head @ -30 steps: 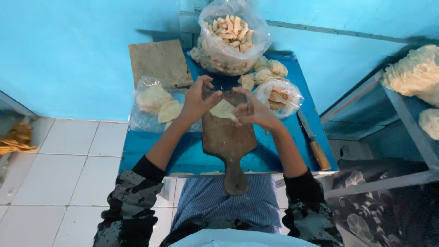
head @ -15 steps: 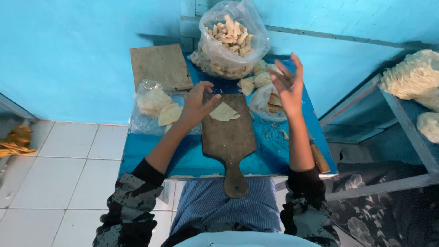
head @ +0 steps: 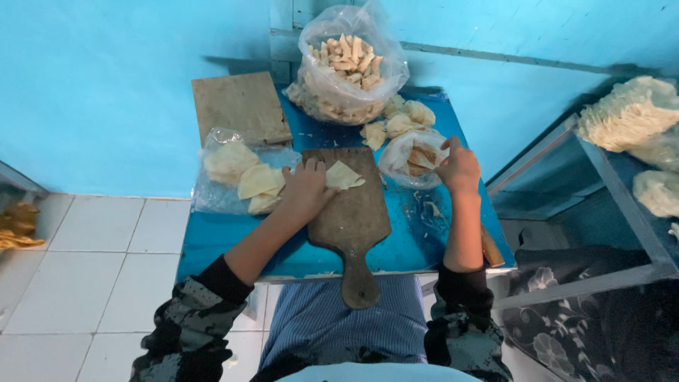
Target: The person sits at a small blue table and places thin square pastry wrappers one at a time in an overlapping diamond pattern on a wooden paddle board, occasionally reaching into a plastic bag of wrappers and using a spoon to add filling from a plastic bag onto the arranged sheets.
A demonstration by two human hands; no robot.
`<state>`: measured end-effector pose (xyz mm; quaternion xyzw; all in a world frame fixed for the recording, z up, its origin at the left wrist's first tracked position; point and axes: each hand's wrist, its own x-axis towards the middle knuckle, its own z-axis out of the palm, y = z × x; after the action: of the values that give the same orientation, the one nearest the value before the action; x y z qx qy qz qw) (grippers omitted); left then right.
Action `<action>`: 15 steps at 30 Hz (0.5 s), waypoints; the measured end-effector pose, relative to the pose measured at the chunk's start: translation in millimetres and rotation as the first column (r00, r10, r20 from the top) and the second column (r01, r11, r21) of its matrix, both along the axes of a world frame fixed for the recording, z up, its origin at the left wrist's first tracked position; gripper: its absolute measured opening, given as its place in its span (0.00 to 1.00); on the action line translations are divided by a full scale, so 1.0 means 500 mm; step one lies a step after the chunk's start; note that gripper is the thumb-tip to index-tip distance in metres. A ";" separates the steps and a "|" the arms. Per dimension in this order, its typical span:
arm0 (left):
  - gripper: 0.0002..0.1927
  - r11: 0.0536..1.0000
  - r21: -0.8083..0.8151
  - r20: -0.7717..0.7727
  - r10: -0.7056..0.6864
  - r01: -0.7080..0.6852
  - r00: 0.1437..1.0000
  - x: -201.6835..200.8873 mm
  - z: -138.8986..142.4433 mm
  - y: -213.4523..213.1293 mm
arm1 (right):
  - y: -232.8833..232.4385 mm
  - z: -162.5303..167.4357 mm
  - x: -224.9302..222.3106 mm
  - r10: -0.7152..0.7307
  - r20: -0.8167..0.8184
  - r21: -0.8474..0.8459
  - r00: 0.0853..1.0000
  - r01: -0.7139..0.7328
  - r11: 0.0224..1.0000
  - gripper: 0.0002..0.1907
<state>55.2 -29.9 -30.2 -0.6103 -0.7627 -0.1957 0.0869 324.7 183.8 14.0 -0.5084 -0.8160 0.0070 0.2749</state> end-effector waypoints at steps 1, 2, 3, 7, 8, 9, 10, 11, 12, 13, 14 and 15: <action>0.31 1.000 0.000 0.016 0.012 -0.012 1.000 0.003 -0.001 -0.002 | -0.002 -0.001 -0.001 -0.021 0.014 0.034 1.000 0.021 0.999 0.20; 0.30 1.000 0.003 0.030 0.023 -0.023 0.999 0.005 -0.002 -0.003 | -0.002 -0.001 0.000 -0.004 -0.016 0.042 1.000 0.005 0.999 0.20; 0.29 0.999 0.007 0.044 0.031 -0.031 0.999 0.006 -0.003 -0.002 | -0.002 0.002 0.000 0.010 -0.047 0.052 0.999 -0.008 0.999 0.21; 0.24 1.000 0.007 0.036 0.027 -0.027 0.999 0.005 -0.011 -0.003 | -0.011 0.014 -0.010 0.074 -0.102 0.244 0.992 -0.047 0.969 0.23; 0.23 1.000 0.022 0.029 0.020 -0.021 0.999 0.003 -0.013 -0.001 | -0.015 0.015 -0.018 0.116 -0.133 0.197 0.984 -0.089 0.976 0.23; 0.23 0.999 0.036 0.023 0.012 -0.013 1.000 0.003 -0.015 0.000 | -0.021 0.013 -0.028 0.155 -0.164 0.149 0.974 -0.131 0.980 0.22; 0.23 0.998 0.062 0.013 0.020 -0.021 1.000 0.003 -0.017 0.000 | -0.026 0.011 -0.037 0.190 -0.198 0.102 0.961 -0.173 0.980 0.21; 0.24 0.996 0.088 0.003 0.026 -0.026 1.000 0.003 -0.019 0.000 | -0.030 0.009 -0.048 0.259 -0.231 0.121 0.938 -0.237 0.964 0.22; 0.24 0.993 0.113 -0.008 0.031 -0.030 0.999 0.003 -0.020 0.000 | -0.033 0.007 -0.061 0.325 -0.262 0.142 0.909 -0.297 0.944 0.23; 0.24 0.994 0.097 -0.014 0.041 -0.040 0.999 0.003 -0.021 0.000 | -0.037 0.005 -0.066 0.390 -0.291 0.165 0.874 -0.355 0.920 0.24; 0.24 0.995 0.083 -0.020 0.054 -0.052 0.998 0.003 -0.022 0.001 | -0.038 0.005 -0.066 0.360 -0.291 0.143 0.887 -0.332 0.933 0.25; 0.23 0.995 0.071 -0.026 0.069 -0.067 0.997 0.002 -0.023 0.001 | -0.036 0.006 -0.063 0.333 -0.289 0.122 0.897 -0.311 0.943 0.26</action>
<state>56.3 -29.3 -41.7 -0.5831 -0.7746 -0.2104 0.1255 292.9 165.7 16.9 -0.3489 -0.8361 0.1013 0.4111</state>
